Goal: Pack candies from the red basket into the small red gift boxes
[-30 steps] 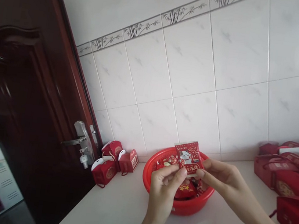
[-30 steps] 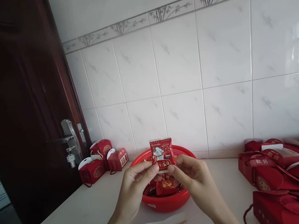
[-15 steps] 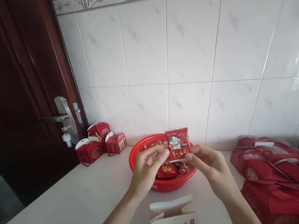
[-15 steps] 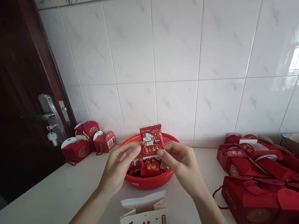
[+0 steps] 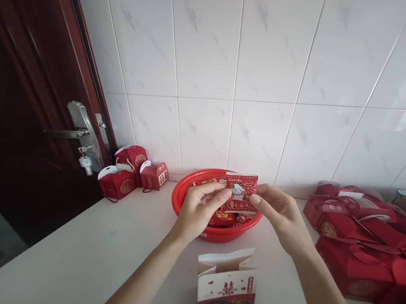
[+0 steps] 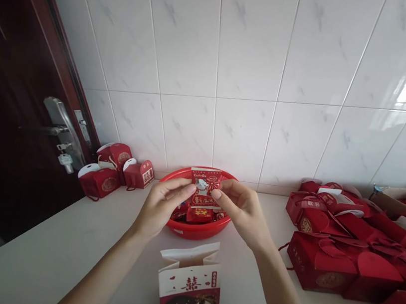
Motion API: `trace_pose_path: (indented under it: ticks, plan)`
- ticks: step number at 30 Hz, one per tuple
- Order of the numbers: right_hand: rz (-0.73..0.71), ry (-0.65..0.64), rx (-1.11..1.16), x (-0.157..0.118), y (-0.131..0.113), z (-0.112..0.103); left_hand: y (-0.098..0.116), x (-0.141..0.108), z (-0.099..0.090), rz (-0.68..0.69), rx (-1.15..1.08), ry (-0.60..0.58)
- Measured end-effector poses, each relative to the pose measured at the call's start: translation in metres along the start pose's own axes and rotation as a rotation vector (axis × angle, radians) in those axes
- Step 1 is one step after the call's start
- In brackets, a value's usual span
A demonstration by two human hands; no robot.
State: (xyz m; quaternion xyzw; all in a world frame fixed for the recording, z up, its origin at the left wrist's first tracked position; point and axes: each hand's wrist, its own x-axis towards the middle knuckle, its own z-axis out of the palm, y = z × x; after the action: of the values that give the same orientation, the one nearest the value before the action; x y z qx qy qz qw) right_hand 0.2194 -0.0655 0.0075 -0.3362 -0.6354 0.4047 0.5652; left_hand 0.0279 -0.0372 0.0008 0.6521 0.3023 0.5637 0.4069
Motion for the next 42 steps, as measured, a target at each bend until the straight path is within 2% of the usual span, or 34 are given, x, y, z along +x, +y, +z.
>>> trace_pose_path:
  ticks: [6, 9, 11, 14, 17, 20, 24, 28, 33, 37, 42]
  plan:
    - [-0.019, 0.093, -0.056, 0.002, 0.006, 0.0, -0.009, 0.006, -0.004, 0.009, 0.123, -0.081]
    - [-0.005, 0.158, -0.044, 0.005, 0.009, -0.002, -0.024, 0.016, -0.015, 0.022, 0.315, -0.088]
    - [0.005, 0.199, -0.033, 0.007, 0.012, -0.005, -0.035, 0.024, -0.026, -0.053, 0.543, -0.128]
    - [0.025, 0.228, -0.035, 0.009, 0.015, -0.009, -0.049, 0.033, -0.045, -0.26, 0.866, -0.275]
    - [0.047, 0.233, -0.045, 0.01, 0.019, -0.011, -0.059, 0.036, -0.06, -0.402, 0.941, -0.375]
    - [0.066, 0.221, -0.057, 0.011, 0.022, -0.009, -0.069, 0.037, -0.066, -0.474, 0.954, -0.421]
    - [0.1, 0.204, -0.074, 0.011, 0.024, -0.006, -0.083, 0.041, -0.062, -0.485, 0.965, -0.384]
    - [0.106, 0.202, -0.056, 0.011, 0.025, -0.007, -0.092, 0.047, -0.06, -0.431, 0.901, -0.257]
    - [0.095, 0.193, -0.079, 0.012, 0.027, -0.01, -0.091, 0.053, -0.067, -0.343, 0.671, -0.102]
    - [0.114, 0.201, -0.095, 0.014, 0.03, -0.011, -0.089, 0.056, -0.068, -0.291, 0.494, -0.037]
    - [0.121, 0.207, -0.102, 0.015, 0.033, -0.012, -0.088, 0.055, -0.065, -0.252, 0.38, 0.03]
